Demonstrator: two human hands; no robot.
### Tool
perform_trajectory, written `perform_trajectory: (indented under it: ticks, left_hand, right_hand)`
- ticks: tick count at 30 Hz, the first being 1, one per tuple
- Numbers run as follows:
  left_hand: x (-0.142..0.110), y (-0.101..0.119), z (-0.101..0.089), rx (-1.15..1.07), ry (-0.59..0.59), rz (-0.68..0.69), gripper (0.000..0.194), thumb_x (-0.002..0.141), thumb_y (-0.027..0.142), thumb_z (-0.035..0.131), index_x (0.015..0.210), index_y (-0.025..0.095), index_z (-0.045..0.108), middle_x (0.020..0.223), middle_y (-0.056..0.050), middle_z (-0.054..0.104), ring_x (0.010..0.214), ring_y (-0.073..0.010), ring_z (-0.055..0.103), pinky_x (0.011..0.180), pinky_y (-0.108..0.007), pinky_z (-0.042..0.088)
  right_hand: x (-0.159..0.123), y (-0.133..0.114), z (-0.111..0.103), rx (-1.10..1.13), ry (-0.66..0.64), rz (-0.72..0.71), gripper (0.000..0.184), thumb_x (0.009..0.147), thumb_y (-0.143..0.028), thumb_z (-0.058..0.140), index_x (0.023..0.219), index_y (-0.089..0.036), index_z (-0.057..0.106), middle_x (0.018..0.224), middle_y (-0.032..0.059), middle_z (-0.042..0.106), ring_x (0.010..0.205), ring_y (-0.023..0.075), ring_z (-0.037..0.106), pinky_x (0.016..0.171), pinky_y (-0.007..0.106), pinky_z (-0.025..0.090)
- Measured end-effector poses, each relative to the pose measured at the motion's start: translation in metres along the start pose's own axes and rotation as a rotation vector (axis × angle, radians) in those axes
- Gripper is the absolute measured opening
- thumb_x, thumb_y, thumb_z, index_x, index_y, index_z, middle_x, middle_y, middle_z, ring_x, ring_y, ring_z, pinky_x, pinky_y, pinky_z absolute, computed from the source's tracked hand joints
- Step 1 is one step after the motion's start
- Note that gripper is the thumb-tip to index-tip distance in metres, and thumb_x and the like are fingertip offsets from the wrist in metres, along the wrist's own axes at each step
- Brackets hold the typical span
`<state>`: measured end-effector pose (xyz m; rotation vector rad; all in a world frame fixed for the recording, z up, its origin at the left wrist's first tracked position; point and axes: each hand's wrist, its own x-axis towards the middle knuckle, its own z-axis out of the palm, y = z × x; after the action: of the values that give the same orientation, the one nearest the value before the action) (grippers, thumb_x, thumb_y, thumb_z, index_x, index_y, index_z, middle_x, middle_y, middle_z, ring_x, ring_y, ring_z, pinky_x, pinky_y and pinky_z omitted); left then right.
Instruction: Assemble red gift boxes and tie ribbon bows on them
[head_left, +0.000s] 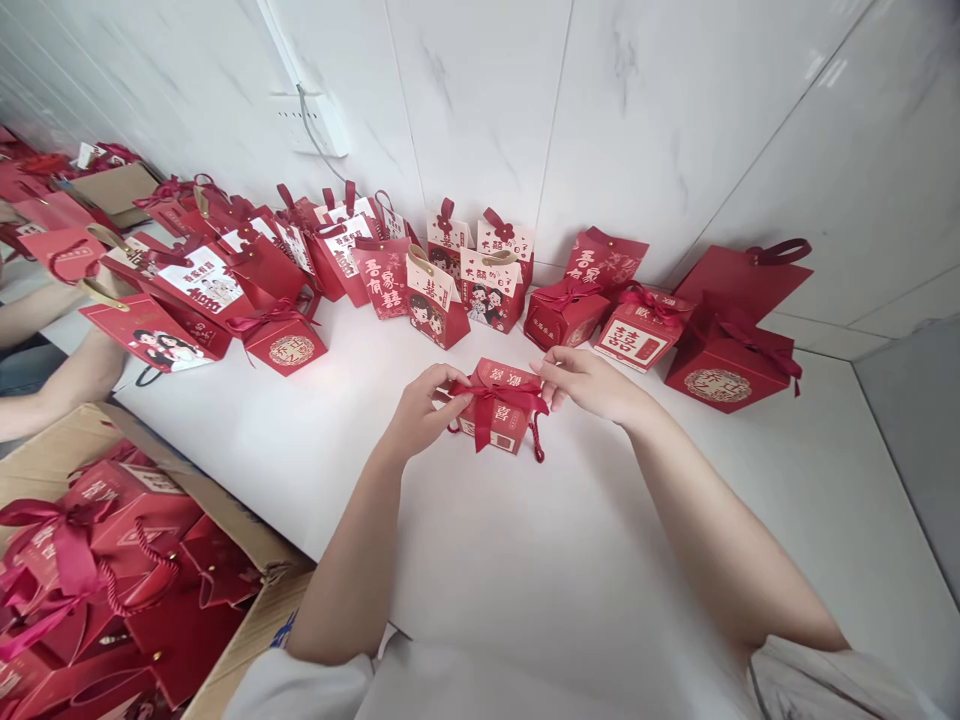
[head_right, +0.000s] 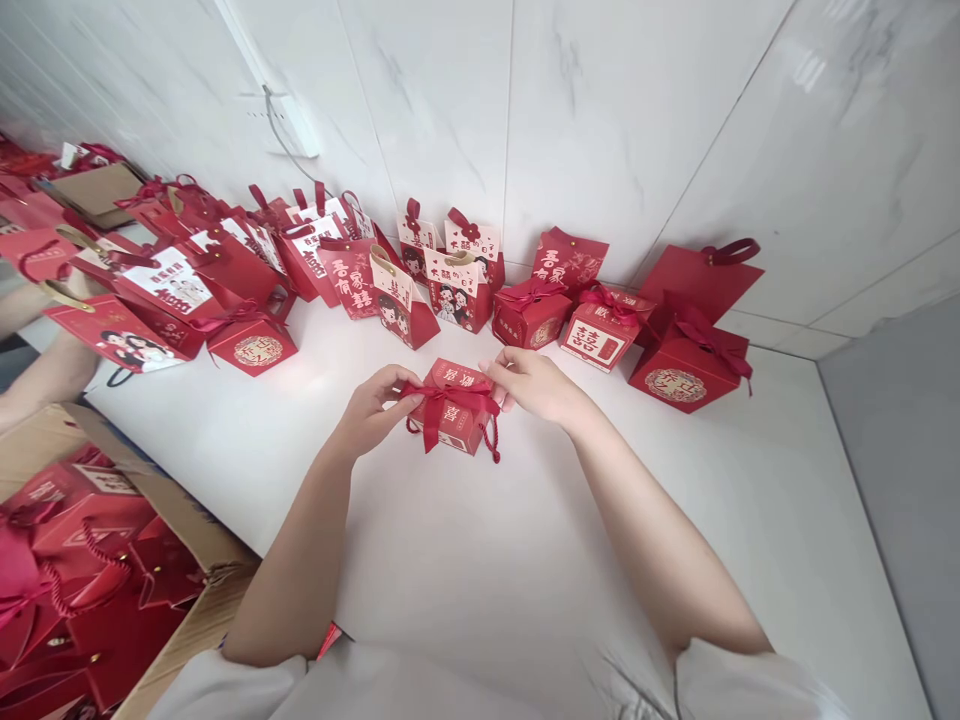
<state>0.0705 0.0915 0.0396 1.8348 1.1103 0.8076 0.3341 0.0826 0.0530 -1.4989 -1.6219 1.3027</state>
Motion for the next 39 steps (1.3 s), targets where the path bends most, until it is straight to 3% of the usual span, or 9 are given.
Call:
perform_trajectory:
  ticks: [4, 10, 13, 17, 25, 39]
  left_hand:
    - [0.0, -0.001, -0.002, -0.006, 0.004, -0.047, 0.024, 0.085, 0.04, 0.064, 0.085, 0.018, 0.057, 0.087, -0.003, 0.06, 0.073, -0.0128, 0.056, 0.067, -0.025, 0.047]
    - [-0.001, 0.005, -0.005, -0.332, -0.113, -0.139, 0.033, 0.087, 0.045, 0.06, 0.074, 0.016, 0.052, 0.073, -0.001, 0.053, 0.065, -0.0105, 0.049, 0.064, -0.025, 0.042]
    - [0.0, 0.003, -0.002, -0.475, -0.057, -0.181, 0.037, 0.088, 0.043, 0.059, 0.066, 0.015, 0.048, 0.065, 0.001, 0.047, 0.062, -0.0091, 0.043, 0.064, -0.023, 0.039]
    - [0.005, -0.006, 0.005, -0.601, 0.014, -0.238, 0.035, 0.082, 0.039, 0.067, 0.065, 0.015, 0.049, 0.063, 0.002, 0.05, 0.059, -0.0084, 0.045, 0.06, -0.023, 0.038]
    - [0.01, -0.014, 0.021, -0.558, 0.133, -0.268, 0.042, 0.074, 0.037, 0.075, 0.058, 0.016, 0.043, 0.05, 0.005, 0.043, 0.048, -0.0059, 0.038, 0.05, -0.021, 0.029]
    - [0.01, -0.018, 0.024, -0.564, 0.238, -0.211, 0.039, 0.072, 0.032, 0.076, 0.058, 0.016, 0.044, 0.049, 0.005, 0.044, 0.048, -0.0054, 0.035, 0.05, -0.022, 0.028]
  right_hand:
    - [-0.001, -0.002, 0.005, -0.044, -0.025, 0.068, 0.055, 0.085, -0.068, 0.057, 0.065, -0.018, 0.056, 0.06, 0.0062, 0.067, 0.047, 0.0155, 0.059, 0.057, 0.03, 0.047]
    - [-0.002, -0.003, 0.004, 0.027, -0.112, -0.12, 0.045, 0.089, -0.058, 0.058, 0.069, -0.018, 0.056, 0.064, 0.0023, 0.065, 0.052, 0.0122, 0.057, 0.055, 0.026, 0.044]
    - [0.0, 0.002, 0.002, 0.002, -0.11, -0.21, 0.043, 0.093, -0.055, 0.053, 0.071, -0.019, 0.054, 0.067, 0.0011, 0.064, 0.06, 0.0127, 0.059, 0.061, 0.026, 0.045]
    - [0.007, 0.012, 0.001, -0.049, -0.099, -0.324, 0.044, 0.094, -0.055, 0.051, 0.07, -0.019, 0.05, 0.062, -0.0008, 0.058, 0.058, 0.0121, 0.054, 0.058, 0.025, 0.041]
    - [0.018, 0.03, 0.012, 0.074, -0.015, -0.467, 0.047, 0.094, -0.057, 0.05, 0.067, -0.02, 0.043, 0.062, -0.0036, 0.043, 0.058, 0.0104, 0.037, 0.057, 0.024, 0.031]
    - [0.025, 0.042, 0.016, 0.107, 0.01, -0.447, 0.051, 0.091, -0.062, 0.052, 0.064, -0.02, 0.041, 0.06, -0.0042, 0.039, 0.056, 0.0101, 0.031, 0.055, 0.024, 0.027]
